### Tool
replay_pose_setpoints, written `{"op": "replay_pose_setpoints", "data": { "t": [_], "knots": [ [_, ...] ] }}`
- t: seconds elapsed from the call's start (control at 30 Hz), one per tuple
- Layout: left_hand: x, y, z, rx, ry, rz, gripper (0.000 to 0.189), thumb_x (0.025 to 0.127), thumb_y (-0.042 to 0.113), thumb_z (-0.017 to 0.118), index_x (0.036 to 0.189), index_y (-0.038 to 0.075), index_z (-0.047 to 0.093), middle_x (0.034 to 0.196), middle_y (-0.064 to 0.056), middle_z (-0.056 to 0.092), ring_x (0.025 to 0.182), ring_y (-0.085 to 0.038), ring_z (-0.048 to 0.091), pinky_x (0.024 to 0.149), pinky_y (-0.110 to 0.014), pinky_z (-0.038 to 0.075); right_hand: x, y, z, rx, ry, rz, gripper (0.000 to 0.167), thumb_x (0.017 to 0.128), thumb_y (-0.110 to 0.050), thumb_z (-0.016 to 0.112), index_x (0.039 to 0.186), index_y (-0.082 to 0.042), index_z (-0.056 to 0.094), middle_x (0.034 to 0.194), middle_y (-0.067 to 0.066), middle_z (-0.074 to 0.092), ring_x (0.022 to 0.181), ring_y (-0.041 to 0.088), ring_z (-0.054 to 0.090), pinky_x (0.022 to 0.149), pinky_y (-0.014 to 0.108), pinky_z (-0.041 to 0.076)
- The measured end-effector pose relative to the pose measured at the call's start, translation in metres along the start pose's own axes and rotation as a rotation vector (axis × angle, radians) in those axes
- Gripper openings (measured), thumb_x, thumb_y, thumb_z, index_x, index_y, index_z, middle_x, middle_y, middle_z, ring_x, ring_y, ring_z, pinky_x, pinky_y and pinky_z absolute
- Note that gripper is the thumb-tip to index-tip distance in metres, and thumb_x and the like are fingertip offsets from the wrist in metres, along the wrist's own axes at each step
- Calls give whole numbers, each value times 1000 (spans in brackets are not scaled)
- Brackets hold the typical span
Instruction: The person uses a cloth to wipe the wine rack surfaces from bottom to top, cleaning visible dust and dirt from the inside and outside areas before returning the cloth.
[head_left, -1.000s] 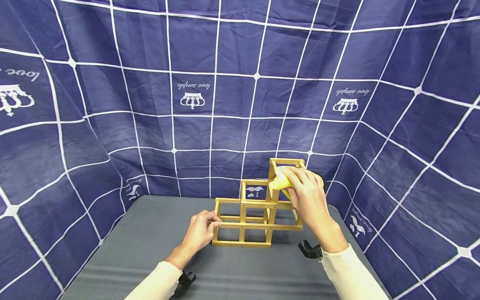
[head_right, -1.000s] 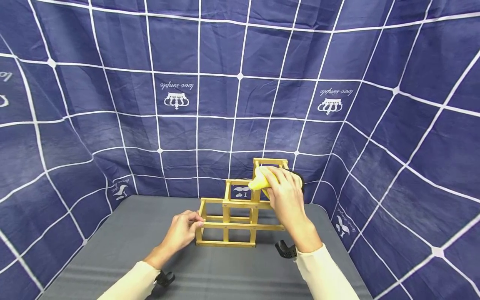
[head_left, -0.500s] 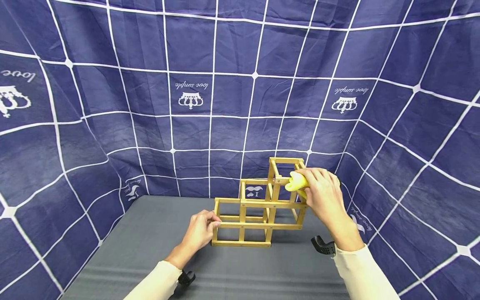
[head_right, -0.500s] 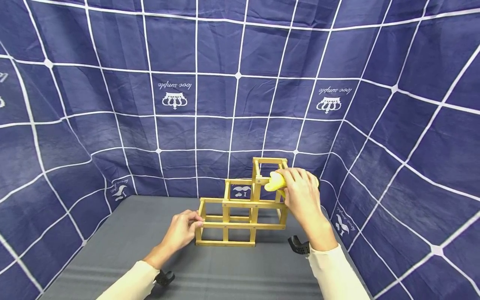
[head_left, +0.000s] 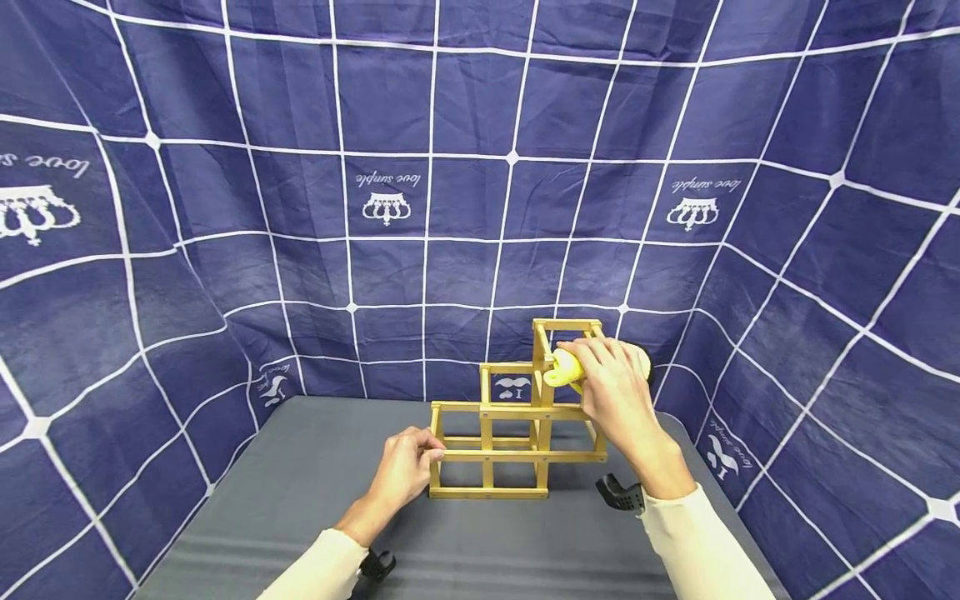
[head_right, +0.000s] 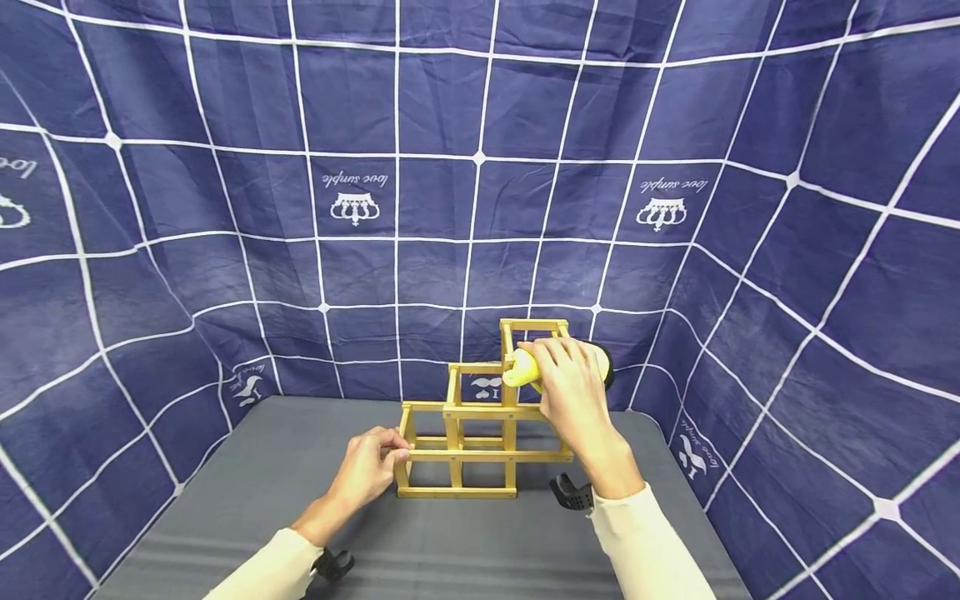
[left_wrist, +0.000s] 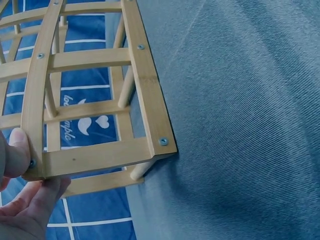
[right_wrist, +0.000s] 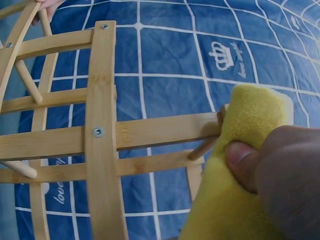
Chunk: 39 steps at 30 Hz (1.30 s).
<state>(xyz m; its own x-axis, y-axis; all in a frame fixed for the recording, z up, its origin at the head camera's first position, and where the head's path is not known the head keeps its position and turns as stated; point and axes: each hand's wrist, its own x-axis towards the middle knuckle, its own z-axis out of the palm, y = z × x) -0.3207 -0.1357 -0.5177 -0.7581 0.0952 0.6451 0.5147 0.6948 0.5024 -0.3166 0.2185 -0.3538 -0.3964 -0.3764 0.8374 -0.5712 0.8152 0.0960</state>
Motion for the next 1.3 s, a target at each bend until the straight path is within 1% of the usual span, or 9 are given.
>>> {"op": "replay_pose_setpoints", "data": {
  "t": [0.23, 0.37, 0.5, 0.6, 0.8, 0.93, 1.03, 1.2, 1.3],
  "knots": [
    [-3, 1, 2, -11, -14, -42, 19, 94, 1, 92, 89, 16, 84, 97, -3, 82, 101, -28, 84, 84, -37, 69, -11, 1, -5, 90, 161, 21, 70, 82, 22, 69, 144, -9, 79, 138, 14, 82, 127, 45, 72, 110, 61, 51],
    [-5, 1, 0, 29, -19, -4, 16, 96, 2, 91, 94, 16, 84, 116, -12, 85, 116, -37, 84, 98, -51, 71, -21, 3, -11, 123, 276, 46, 68, 85, 21, 71, 147, -8, 79, 141, 14, 83, 127, 47, 73, 111, 59, 50],
    [-2, 7, -3, 85, -5, 25, 16, 97, 8, 95, 106, 19, 87, 140, -19, 81, 129, -43, 80, 104, -60, 69, -39, 8, -17, 162, 337, 121, 66, 85, 20, 70, 147, -3, 77, 138, 20, 82, 127, 49, 71, 120, 41, 46],
    [7, 19, -5, 99, 29, 72, 27, 95, 13, 98, 119, 20, 86, 146, -17, 79, 132, -41, 78, 103, -60, 69, -56, 11, -17, 203, 374, 214, 65, 82, 22, 68, 144, 2, 76, 133, 26, 80, 125, 50, 69, 120, 26, 40],
    [34, 55, -1, 43, 75, 227, 41, 96, 17, 98, 134, 19, 84, 147, -10, 78, 132, -36, 77, 96, -54, 72, -91, 16, -15, 209, 420, 400, 64, 82, 22, 69, 143, 4, 74, 130, 28, 79, 119, 48, 68, 105, 15, 40],
    [50, 72, 6, 68, 68, 326, 34, 97, 19, 96, 129, 18, 85, 138, -6, 80, 118, -30, 78, 82, -45, 72, -110, 18, -15, 213, 429, 500, 62, 86, 21, 71, 145, 2, 75, 133, 26, 80, 121, 20, 71, 103, 9, 39],
    [58, 76, 10, 86, 83, 383, 27, 97, 14, 95, 122, 16, 87, 125, -3, 80, 108, -25, 77, 79, -38, 71, -121, 19, -15, 211, 426, 552, 61, 86, 21, 71, 144, 2, 75, 132, 26, 80, 116, 9, 67, 96, 15, 42],
    [62, 71, 8, 68, 112, 403, 25, 94, 4, 95, 115, 14, 89, 113, 0, 78, 99, -21, 75, 80, -35, 69, -134, 20, -13, 193, 392, 582, 59, 86, 21, 73, 142, 5, 75, 125, 30, 81, 105, 37, 64, 88, 40, 43],
    [64, 64, 3, 48, 104, 381, 26, 93, 0, 94, 115, 13, 89, 112, 0, 78, 98, -21, 75, 82, -34, 69, -140, 21, -12, 203, 368, 615, 59, 86, 20, 75, 143, 3, 74, 125, 30, 81, 106, 14, 66, 91, 28, 44]
  ]
}}
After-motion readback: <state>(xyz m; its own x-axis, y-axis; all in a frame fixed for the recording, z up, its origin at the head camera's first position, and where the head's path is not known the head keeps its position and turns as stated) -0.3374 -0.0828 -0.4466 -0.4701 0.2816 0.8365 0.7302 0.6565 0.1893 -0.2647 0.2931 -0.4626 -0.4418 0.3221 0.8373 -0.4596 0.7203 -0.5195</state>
